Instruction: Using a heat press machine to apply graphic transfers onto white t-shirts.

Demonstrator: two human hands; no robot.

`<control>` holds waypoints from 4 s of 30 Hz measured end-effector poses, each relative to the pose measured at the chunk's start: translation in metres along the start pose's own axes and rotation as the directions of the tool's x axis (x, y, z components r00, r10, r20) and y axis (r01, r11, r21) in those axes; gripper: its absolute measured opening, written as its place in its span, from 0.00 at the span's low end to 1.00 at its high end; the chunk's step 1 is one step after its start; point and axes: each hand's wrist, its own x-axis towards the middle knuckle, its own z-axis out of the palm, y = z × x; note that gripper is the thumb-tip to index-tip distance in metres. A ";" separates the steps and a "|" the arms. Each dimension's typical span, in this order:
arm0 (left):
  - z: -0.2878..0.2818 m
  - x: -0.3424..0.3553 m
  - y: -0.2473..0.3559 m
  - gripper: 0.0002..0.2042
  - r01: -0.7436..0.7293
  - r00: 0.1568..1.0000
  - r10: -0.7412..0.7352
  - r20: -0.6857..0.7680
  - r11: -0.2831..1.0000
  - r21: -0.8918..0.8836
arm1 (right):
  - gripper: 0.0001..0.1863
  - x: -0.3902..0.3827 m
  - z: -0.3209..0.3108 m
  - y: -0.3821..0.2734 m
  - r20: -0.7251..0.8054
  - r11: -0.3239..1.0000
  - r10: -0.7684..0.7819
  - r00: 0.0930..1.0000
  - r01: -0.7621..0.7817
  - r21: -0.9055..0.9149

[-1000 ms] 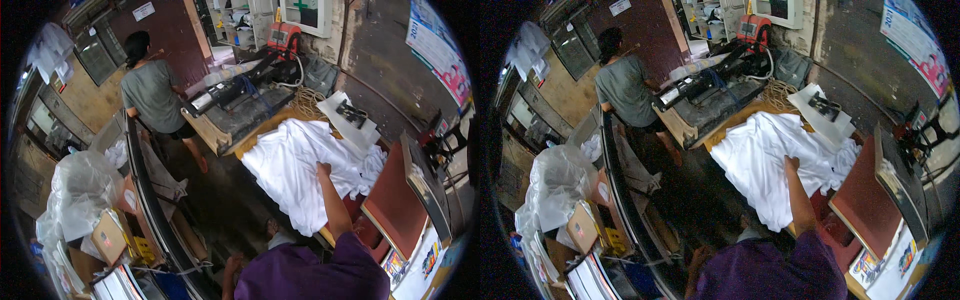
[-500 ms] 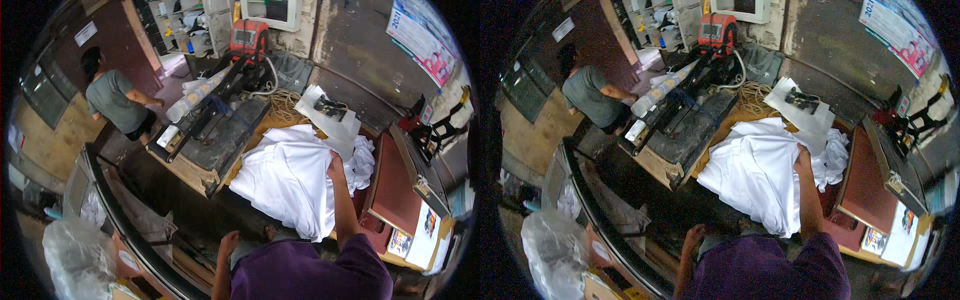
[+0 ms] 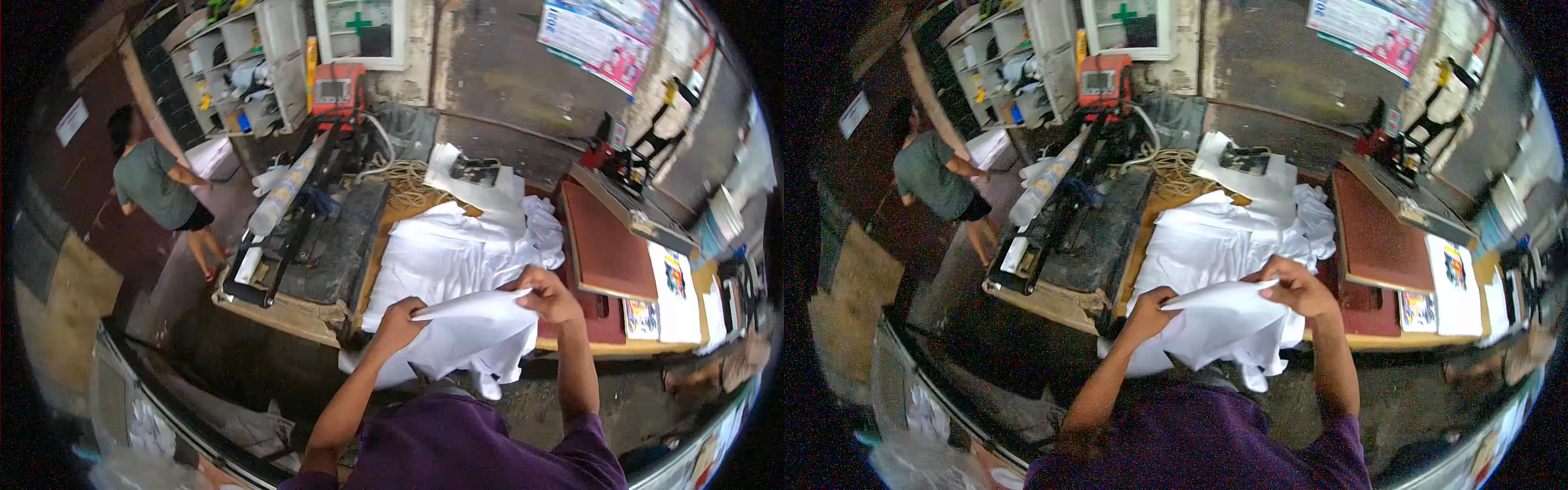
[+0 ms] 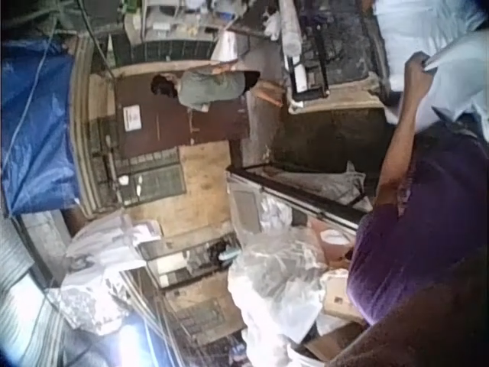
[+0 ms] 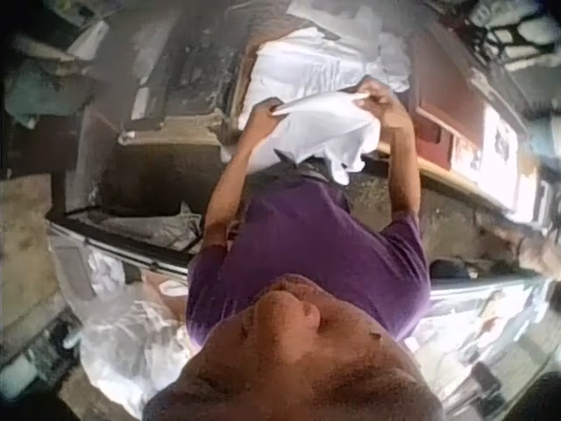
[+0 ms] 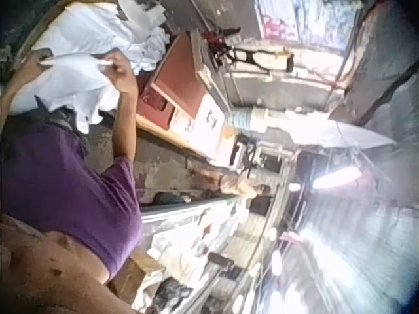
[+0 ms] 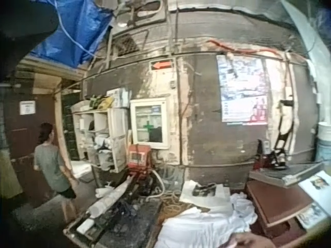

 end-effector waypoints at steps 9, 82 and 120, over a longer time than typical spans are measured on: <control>0.004 -0.035 0.042 0.18 0.391 0.714 -0.051 0.699 0.856 -0.337 | 0.09 -0.048 -0.026 -0.043 -0.177 0.958 -0.186 0.967 0.138 -0.251; 0.237 0.035 0.177 0.13 -0.442 0.653 0.627 0.426 0.771 -0.458 | 0.05 -0.198 -0.005 0.035 -0.965 0.846 0.255 0.067 0.468 0.256; 0.456 -0.012 0.278 0.09 -0.163 0.868 0.316 0.384 0.910 -0.382 | 0.03 -0.422 -0.206 -0.055 -0.494 0.809 -0.130 0.860 -0.196 -0.555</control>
